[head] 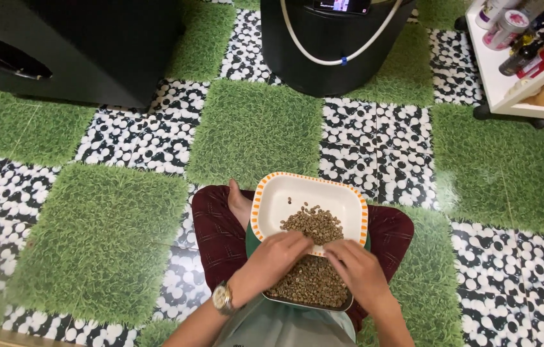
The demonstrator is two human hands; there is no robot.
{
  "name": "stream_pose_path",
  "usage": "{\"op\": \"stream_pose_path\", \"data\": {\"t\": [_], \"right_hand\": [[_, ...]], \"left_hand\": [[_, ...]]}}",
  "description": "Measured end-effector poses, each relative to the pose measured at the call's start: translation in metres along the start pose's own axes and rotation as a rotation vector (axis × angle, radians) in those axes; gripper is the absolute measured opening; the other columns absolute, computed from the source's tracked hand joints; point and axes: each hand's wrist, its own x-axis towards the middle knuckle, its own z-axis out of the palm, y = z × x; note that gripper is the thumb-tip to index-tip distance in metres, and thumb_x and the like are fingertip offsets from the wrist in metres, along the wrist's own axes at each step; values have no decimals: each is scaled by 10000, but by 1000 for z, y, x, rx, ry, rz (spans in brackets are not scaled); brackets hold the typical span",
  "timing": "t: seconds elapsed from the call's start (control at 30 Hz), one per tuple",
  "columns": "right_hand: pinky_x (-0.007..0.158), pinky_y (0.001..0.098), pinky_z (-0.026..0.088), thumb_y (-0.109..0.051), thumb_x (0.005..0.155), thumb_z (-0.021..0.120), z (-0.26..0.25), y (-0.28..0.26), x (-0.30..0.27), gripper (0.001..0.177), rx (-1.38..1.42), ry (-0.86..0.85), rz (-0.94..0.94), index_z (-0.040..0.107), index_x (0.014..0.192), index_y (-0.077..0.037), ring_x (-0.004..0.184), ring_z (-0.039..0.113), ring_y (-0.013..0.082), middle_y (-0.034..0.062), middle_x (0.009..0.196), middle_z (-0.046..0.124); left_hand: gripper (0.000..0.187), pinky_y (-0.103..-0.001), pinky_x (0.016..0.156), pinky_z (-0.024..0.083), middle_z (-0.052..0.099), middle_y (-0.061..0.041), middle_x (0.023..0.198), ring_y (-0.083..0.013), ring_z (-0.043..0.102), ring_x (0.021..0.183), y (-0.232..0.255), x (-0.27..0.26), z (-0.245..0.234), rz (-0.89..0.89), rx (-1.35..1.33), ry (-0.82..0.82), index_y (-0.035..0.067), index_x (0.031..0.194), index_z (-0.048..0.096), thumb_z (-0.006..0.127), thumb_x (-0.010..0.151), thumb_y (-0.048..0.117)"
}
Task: The person sorts green coffee beans by hand, removing debris from a tray into a container, then transferring the sorted beans into a bowl.
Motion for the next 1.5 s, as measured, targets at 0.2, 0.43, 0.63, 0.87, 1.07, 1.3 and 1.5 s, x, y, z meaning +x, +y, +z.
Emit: {"op": "stream_pose_path", "data": {"t": [0.2,0.43,0.63,0.87,1.07,1.3,1.5], "right_hand": [[791,279,579,-87,861,731,-12,-4,37,194,-57,64,-19,730,1055,-77,865,711,152,14,1038,755],[767,305,578,-90,865,717,-9,5,42,220,-145,-5,-46,723,1083,-64,857,714,178,34,1043,767],[708,313,522,-125,880,753,-22,-10,34,212,-135,-37,0,722,1086,-84,775,661,165,14,977,722],[747,313,523,-179,911,759,-22,-20,14,225,-130,-104,18,722,1095,-56,866,666,186,31,1030,720],[645,280,528,-231,911,735,-18,-21,-13,230,-75,-190,135,754,1100,-101,720,652,156,28,980,736],[678,376,548,-230,906,706,12,-6,-27,415,-286,-304,102,654,1281,-61,819,686,247,66,990,716],[712,431,526,-164,933,647,14,-15,-13,386,-203,-345,183,606,1303,-63,900,679,323,110,1096,703]], "left_hand": [[223,-367,796,502,614,-85,937,-240,609,819,-17,23,2,2,116,18,31,1073,598,604,854,73],[261,-365,890,498,626,-102,1011,-238,652,939,-42,22,17,119,328,-192,55,1085,576,640,832,67],[174,-343,825,525,663,-70,968,-205,651,877,-82,37,28,458,720,-125,104,993,606,679,847,163],[80,-277,727,506,669,-45,858,-172,613,738,-90,54,18,613,822,-87,102,877,625,654,897,175],[75,-264,674,497,632,-14,859,-135,601,731,-68,48,13,762,782,-99,148,922,598,603,964,210],[211,-265,572,480,592,18,719,-144,572,601,-53,9,51,932,468,-41,147,844,608,556,1015,260],[64,-300,581,524,627,-55,765,-194,625,596,-55,-13,63,728,498,-132,79,919,599,592,919,143]]}}
